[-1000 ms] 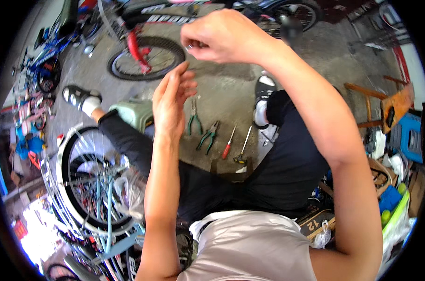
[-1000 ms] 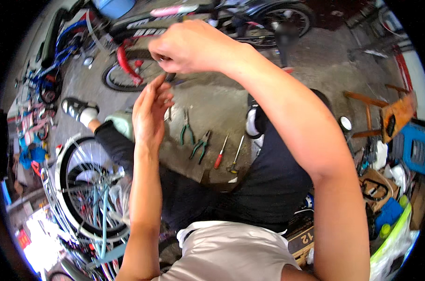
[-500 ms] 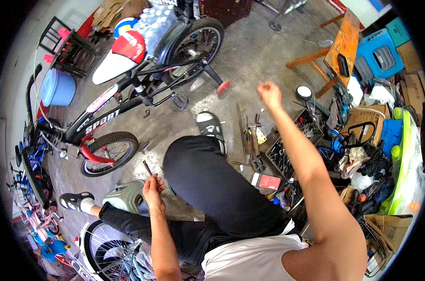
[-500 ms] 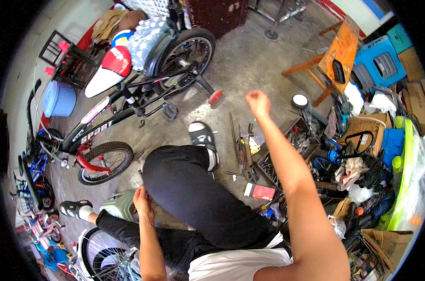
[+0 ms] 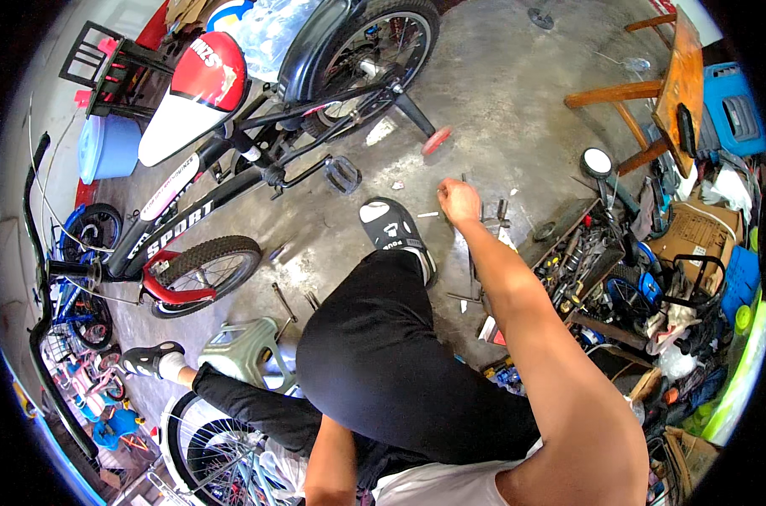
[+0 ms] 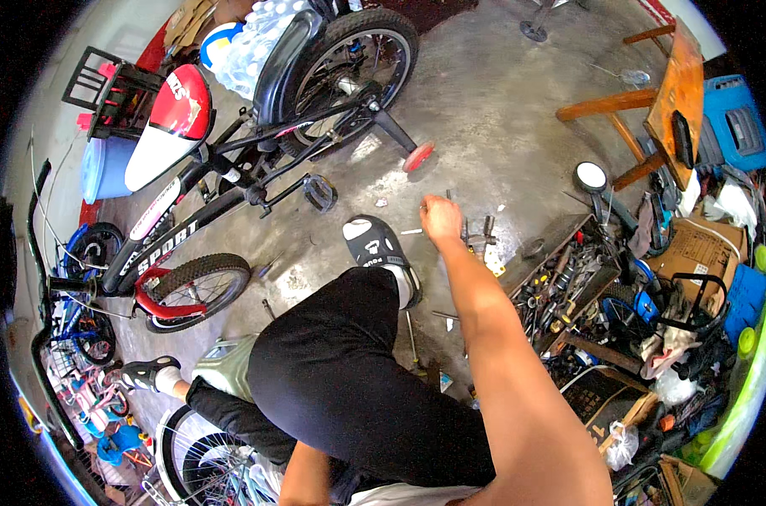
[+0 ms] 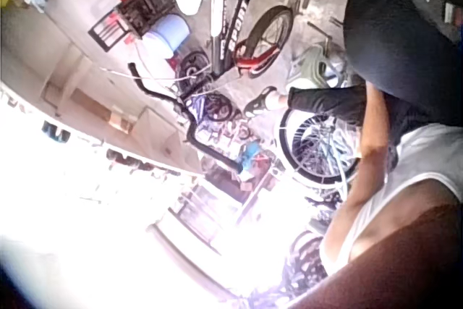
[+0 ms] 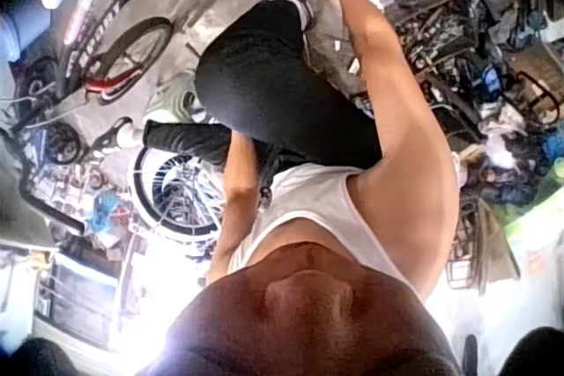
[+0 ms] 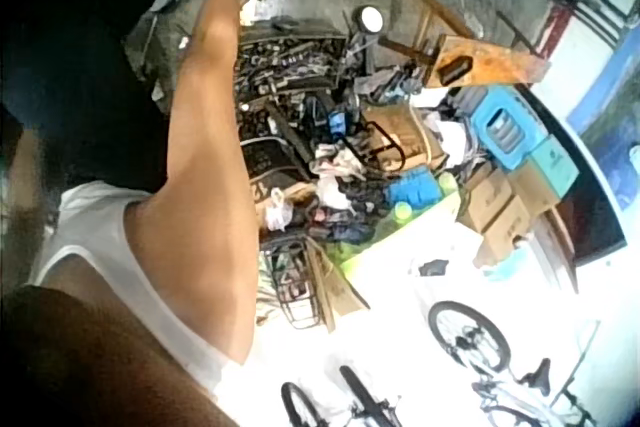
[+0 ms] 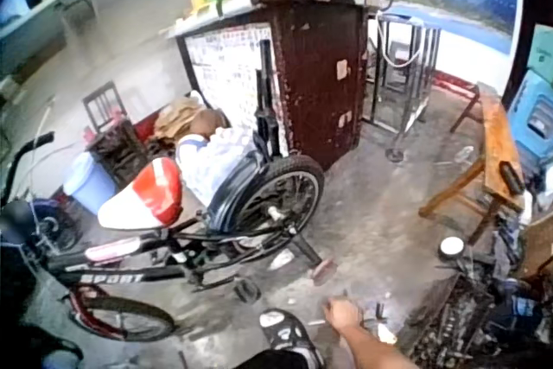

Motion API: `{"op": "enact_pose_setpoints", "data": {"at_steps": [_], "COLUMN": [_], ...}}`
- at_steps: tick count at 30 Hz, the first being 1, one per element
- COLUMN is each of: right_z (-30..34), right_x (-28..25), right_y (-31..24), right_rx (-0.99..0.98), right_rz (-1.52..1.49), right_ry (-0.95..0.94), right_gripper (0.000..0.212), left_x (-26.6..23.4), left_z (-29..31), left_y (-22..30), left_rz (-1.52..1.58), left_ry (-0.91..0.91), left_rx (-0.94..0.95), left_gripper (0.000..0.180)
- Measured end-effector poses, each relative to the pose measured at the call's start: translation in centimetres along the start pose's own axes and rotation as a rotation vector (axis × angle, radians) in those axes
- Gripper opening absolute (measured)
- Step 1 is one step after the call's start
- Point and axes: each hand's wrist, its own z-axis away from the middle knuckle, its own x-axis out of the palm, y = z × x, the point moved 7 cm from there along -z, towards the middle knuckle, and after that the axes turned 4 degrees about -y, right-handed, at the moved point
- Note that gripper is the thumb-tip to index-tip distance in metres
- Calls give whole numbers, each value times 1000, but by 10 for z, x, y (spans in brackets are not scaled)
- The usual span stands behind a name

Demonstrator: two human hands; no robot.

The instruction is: The person removes a black basket from a bicycle's handlebars using a screwdriver and pliers, then picks up a small metal part to examine it before flipping the bike over.

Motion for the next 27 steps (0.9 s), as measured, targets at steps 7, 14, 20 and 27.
{"op": "enact_pose_setpoints", "data": {"at_steps": [7,14,20,27], "right_z": [-27,-22,-7,-46], "right_x": [33,38,9,-47], "right_y": [15,13,-1,-91], "right_rx": [15,2,-13,-283], "right_rz": [-33,-24,-147,-489], "right_ry": [-61,-76,-81,-239], "right_gripper": [16,24,31,24], "left_x": [7,17,26,42], "left_z": [-5,-16,-34,-2], "left_y": [-12,-13,-11,15], "left_rz": [-27,-41,-25,-32], "left_ry": [-3,-21,-69,-76], "left_rx": [-19,6,144,45], "left_gripper": [19,20,20,27]}}
